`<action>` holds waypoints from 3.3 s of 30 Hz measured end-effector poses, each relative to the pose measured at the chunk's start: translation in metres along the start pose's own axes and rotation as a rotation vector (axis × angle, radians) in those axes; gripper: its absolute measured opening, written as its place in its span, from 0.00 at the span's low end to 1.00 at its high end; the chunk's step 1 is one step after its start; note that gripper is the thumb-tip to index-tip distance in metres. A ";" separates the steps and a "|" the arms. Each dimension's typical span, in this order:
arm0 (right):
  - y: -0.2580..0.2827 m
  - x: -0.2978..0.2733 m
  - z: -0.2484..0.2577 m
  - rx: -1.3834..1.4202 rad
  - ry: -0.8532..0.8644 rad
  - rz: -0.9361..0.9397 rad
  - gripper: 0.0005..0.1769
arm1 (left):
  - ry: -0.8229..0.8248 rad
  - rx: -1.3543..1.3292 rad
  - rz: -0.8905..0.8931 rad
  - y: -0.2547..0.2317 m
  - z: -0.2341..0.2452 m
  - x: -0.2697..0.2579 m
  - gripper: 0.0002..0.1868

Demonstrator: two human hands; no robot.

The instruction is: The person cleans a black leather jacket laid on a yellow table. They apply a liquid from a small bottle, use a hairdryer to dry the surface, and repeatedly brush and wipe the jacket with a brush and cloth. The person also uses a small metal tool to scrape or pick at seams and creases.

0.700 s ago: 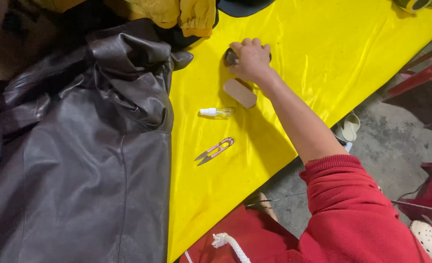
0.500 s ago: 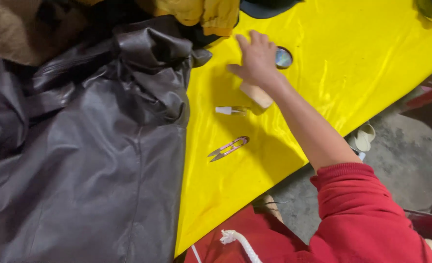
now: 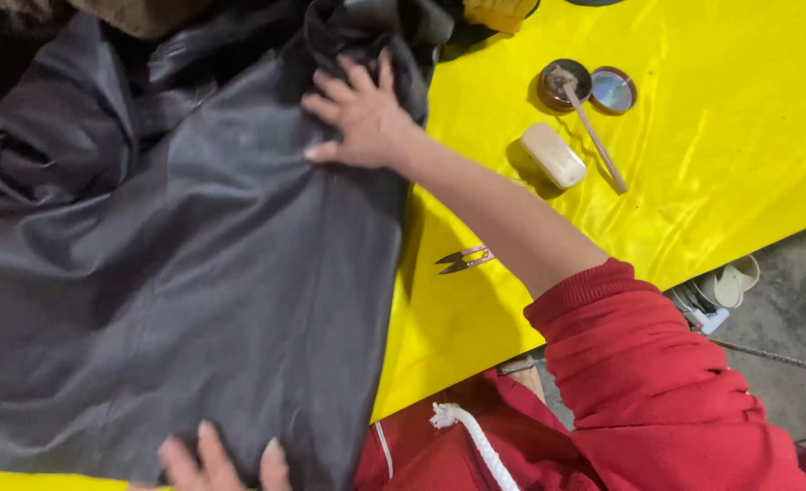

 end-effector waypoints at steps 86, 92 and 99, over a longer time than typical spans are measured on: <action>0.118 -0.150 0.024 0.233 0.354 0.337 0.43 | 0.136 0.125 -0.716 -0.112 -0.023 0.057 0.49; 0.122 -0.143 0.049 0.137 0.237 0.276 0.42 | 0.166 0.066 -0.697 -0.113 -0.022 0.059 0.45; 0.101 -0.126 0.040 0.255 0.356 0.135 0.36 | 0.142 0.090 -0.720 -0.113 -0.015 0.060 0.44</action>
Point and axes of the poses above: each hand's wrist, its own x-axis towards the middle knuckle, its own z-axis out of the back of the hand, y = z × x, the point moved 10 cm from there along x, towards the middle knuckle, and after that the axes turned 11 degrees about x, right-handed, at the moved point
